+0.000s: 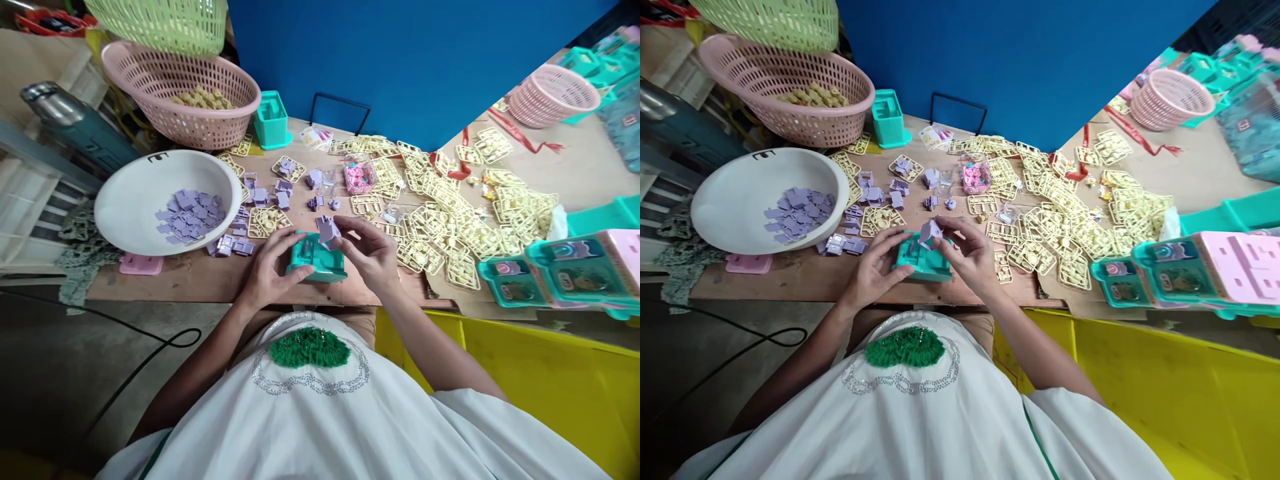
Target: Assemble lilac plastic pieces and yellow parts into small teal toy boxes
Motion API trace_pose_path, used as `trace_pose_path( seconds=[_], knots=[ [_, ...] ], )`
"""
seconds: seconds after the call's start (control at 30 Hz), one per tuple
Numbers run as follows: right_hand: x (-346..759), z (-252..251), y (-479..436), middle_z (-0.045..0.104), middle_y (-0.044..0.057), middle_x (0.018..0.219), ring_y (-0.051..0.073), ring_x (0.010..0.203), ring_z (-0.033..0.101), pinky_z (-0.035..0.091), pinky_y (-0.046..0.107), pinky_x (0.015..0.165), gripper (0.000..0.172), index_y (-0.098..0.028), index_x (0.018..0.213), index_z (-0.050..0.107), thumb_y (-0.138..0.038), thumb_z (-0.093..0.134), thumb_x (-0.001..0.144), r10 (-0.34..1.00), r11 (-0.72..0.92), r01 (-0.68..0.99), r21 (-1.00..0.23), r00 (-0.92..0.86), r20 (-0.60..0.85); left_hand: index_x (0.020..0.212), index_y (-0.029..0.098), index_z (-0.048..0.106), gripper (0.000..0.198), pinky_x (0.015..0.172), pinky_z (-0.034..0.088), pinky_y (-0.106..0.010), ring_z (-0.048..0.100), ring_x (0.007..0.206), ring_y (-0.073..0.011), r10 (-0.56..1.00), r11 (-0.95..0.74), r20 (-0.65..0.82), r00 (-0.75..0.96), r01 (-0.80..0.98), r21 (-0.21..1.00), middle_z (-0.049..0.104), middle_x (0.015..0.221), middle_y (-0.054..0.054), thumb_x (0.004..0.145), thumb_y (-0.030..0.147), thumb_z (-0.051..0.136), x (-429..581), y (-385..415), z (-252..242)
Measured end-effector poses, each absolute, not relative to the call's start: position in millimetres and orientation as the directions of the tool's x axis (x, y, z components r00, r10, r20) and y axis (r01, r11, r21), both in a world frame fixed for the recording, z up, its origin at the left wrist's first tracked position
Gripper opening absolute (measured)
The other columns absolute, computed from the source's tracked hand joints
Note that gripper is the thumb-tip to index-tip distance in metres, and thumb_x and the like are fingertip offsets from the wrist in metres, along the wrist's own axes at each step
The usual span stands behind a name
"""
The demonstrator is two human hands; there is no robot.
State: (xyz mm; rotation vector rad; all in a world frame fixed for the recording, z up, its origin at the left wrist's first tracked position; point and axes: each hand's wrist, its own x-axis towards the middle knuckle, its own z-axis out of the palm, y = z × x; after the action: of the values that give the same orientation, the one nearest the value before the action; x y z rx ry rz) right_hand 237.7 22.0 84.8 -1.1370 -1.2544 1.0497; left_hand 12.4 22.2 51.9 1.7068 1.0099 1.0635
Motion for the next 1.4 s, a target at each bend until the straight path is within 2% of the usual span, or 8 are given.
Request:
trace_pose_path(
  seconds=[0.17, 0.3, 0.37, 0.6, 0.77, 0.9, 1.13, 1.4],
  knots=[
    [233.0, 78.9, 20.4, 0.08, 0.007, 0.118, 0.026, 0.111, 0.077, 0.068, 0.046, 0.101, 0.042, -0.03, 0.115, 0.083, -0.055, 0.091, 0.083, 0.989, 0.115, -0.037, -0.993, 0.102, 0.111, 0.133, 0.024, 0.077, 0.046, 0.124, 0.052, -0.047, 0.06, 0.147, -0.0311, 0.895, -0.244, 0.162, 0.416, 0.15, 0.958, 0.061, 0.152, -0.016, 0.095, 0.05, 0.077, 3.7, 40.4, 72.3],
    [231.0, 88.6, 18.1, 0.079, 0.009, 0.118, 0.025, 0.109, 0.075, 0.066, 0.044, 0.1, 0.037, -0.031, 0.121, 0.083, -0.052, 0.084, 0.091, 0.967, 0.25, 0.112, -0.962, 0.018, 0.253, 0.159, 0.029, 0.054, 0.095, 0.122, 0.054, -0.044, 0.06, 0.149, -0.0322, 0.894, -0.15, 0.097, 0.438, 0.087, 0.985, 0.058, 0.16, -0.015, 0.077, 0.049, 0.095, -0.1, 37.5, 62.0],
    [229.9, 93.5, 17.8, 0.08, 0.009, 0.116, 0.026, 0.107, 0.073, 0.064, 0.045, 0.097, 0.031, -0.031, 0.122, 0.084, -0.048, 0.079, 0.096, 0.935, 0.353, 0.254, -0.9, -0.073, 0.346, 0.163, 0.029, 0.047, 0.105, 0.122, 0.055, -0.044, 0.06, 0.149, -0.0326, 0.915, -0.13, 0.08, 0.396, 0.102, 0.986, 0.058, 0.16, -0.016, 0.073, 0.045, 0.098, 1.3, 32.7, 50.5],
    [228.4, 93.1, 22.5, 0.081, 0.009, 0.11, 0.027, 0.1, 0.072, 0.062, 0.049, 0.093, 0.023, -0.033, 0.116, 0.087, -0.041, 0.076, 0.097, 0.887, 0.462, 0.369, -0.806, -0.19, 0.421, 0.155, 0.026, 0.056, 0.092, 0.123, 0.054, -0.047, 0.06, 0.148, -0.0318, 0.944, -0.124, 0.084, 0.319, 0.109, 0.986, 0.06, 0.157, -0.016, 0.074, 0.04, 0.098, 6.9, 25.7, 30.2],
    [233.5, 90.0, 24.9, 0.08, 0.007, 0.11, 0.026, 0.105, 0.074, 0.063, 0.048, 0.099, 0.025, -0.034, 0.114, 0.087, -0.049, 0.082, 0.093, 0.954, 0.281, 0.139, -0.95, 0.069, 0.292, 0.146, 0.025, 0.067, 0.058, 0.121, 0.054, -0.041, 0.061, 0.147, -0.0284, 0.918, -0.133, 0.115, 0.378, 0.02, 0.991, 0.059, 0.157, -0.015, 0.093, 0.043, 0.081, -2.1, 37.4, 50.2],
    [227.1, 84.1, 23.1, 0.08, 0.006, 0.108, 0.026, 0.104, 0.074, 0.064, 0.046, 0.097, 0.03, -0.033, 0.111, 0.087, -0.055, 0.085, 0.09, 0.968, 0.222, 0.036, -0.974, 0.113, 0.225, 0.123, 0.026, 0.082, 0.033, 0.113, 0.057, -0.039, 0.067, 0.134, -0.0265, 0.868, -0.276, 0.149, 0.473, 0.211, 0.938, 0.069, 0.138, -0.011, 0.09, 0.031, 0.083, -2.6, 56.5, 75.4],
    [213.5, 76.8, 17.5, 0.081, 0.005, 0.116, 0.023, 0.108, 0.074, 0.062, 0.041, 0.099, 0.028, -0.033, 0.116, 0.086, -0.05, 0.081, 0.094, 0.95, 0.267, 0.072, -0.961, 0.146, 0.275, 0.102, 0.023, 0.087, 0.018, 0.094, 0.059, -0.035, 0.073, 0.106, -0.0234, 0.856, -0.371, 0.173, 0.488, 0.346, 0.862, 0.077, 0.11, -0.007, 0.083, 0.023, 0.089, 8.9, 67.3, 88.5],
    [212.1, 72.7, 17.3, 0.08, 0.006, 0.115, 0.022, 0.106, 0.073, 0.062, 0.038, 0.096, 0.025, -0.03, 0.119, 0.085, -0.041, 0.079, 0.097, 0.935, 0.303, 0.095, -0.948, 0.165, 0.315, 0.104, 0.021, 0.087, 0.022, 0.097, 0.058, -0.035, 0.073, 0.107, -0.0235, 0.888, -0.334, 0.158, 0.431, 0.371, 0.866, 0.077, 0.11, -0.007, 0.083, 0.023, 0.09, 11.1, 60.0, 85.7]
  ],
)
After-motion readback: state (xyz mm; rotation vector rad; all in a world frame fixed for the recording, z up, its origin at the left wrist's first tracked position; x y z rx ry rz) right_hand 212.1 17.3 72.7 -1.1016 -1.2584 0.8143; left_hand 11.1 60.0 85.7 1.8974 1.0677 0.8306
